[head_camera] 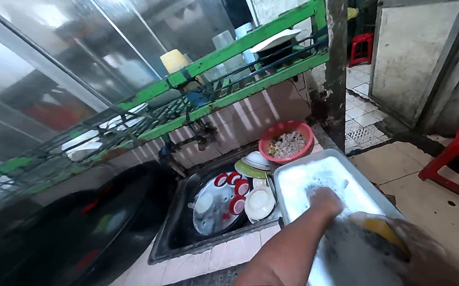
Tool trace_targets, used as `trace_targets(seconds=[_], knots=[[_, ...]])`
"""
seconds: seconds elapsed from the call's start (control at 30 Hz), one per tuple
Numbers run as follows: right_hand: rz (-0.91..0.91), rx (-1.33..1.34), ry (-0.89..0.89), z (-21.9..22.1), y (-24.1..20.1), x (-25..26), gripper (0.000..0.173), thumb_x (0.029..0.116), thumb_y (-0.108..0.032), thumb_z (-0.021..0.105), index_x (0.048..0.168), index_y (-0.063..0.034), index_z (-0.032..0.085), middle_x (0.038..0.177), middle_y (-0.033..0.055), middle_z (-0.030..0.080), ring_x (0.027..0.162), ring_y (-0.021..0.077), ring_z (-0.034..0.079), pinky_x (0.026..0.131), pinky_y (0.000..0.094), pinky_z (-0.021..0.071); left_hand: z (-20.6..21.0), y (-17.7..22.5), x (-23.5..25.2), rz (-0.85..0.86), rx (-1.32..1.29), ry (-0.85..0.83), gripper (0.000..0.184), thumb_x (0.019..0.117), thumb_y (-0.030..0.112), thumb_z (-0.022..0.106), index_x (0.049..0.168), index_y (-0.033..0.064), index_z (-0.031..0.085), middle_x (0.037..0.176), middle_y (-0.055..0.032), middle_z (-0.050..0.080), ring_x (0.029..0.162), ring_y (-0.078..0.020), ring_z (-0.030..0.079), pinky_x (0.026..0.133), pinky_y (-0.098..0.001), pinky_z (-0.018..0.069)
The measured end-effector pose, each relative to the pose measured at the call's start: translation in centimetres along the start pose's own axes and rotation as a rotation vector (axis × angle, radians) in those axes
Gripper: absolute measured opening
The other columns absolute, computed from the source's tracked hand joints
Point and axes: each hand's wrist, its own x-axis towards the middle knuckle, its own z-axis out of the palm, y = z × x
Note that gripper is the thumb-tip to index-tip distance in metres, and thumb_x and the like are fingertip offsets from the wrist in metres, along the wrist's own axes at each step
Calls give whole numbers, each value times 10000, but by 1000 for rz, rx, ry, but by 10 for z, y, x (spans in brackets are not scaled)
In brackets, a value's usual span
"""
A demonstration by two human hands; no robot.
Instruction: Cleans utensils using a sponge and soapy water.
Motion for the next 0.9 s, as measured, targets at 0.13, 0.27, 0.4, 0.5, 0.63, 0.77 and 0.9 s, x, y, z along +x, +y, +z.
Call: trace_targets(seconds=[0.13,0.27,0.4,0.5,0.63,0.77,0.9], knots=[[4,-4,-13,1,4,0,656,852,-235,768,1385,87,563,1360,319,596,1271,507,571,1030,652,462,0,-9,20,-93,-116,11,482,1000,359,581,1299,-17,613,1379,-210,597,1278,-351,585,1025,-580,484],[31,25,-41,0,3,0,655,864,-256,762,1398,65,562,1378,309,586,1287,503,559,1037,666,449,-1,-13,23,-133,-213,-24,489,1054,366,524,1276,-56,633,1386,-240,592,1313,-358,560,1082,-560,442],[-6,-2,-15,1,1,-3,630,855,-203,762,1386,78,571,1368,316,593,1282,499,568,1045,649,451,-8,-14,13,-50,-93,-96,451,1103,265,427,1331,-89,588,1439,-255,550,1374,-367,503,1136,-526,387],[-18,-37,-47,-1,-1,-2,641,863,-210,758,1405,69,561,1378,305,593,1290,487,566,1054,624,453,-15,-13,7,-38,-60,-131,438,1106,232,423,1344,-103,573,1447,-268,539,1385,-366,492,1151,-515,368],[-14,-44,-36,-2,-4,-3,632,869,-232,750,1404,52,569,1370,288,606,1274,485,578,1031,627,467,-25,-17,8,-74,-37,-166,478,1108,292,429,1345,-95,578,1451,-263,537,1387,-355,492,1153,-510,363],[-19,-38,11,2,-1,-1,612,859,-229,744,1385,44,590,1355,276,622,1259,471,597,1025,613,479,-33,-28,13,-35,106,-182,438,1077,280,492,1311,-70,611,1387,-262,582,1322,-371,545,1109,-550,404],[-46,-36,90,9,4,-1,606,846,-265,743,1352,45,616,1307,270,651,1208,460,634,984,615,509,-24,-36,2,52,108,-142,432,1076,276,477,1354,-37,585,1353,-260,602,1279,-383,578,1086,-559,437]])
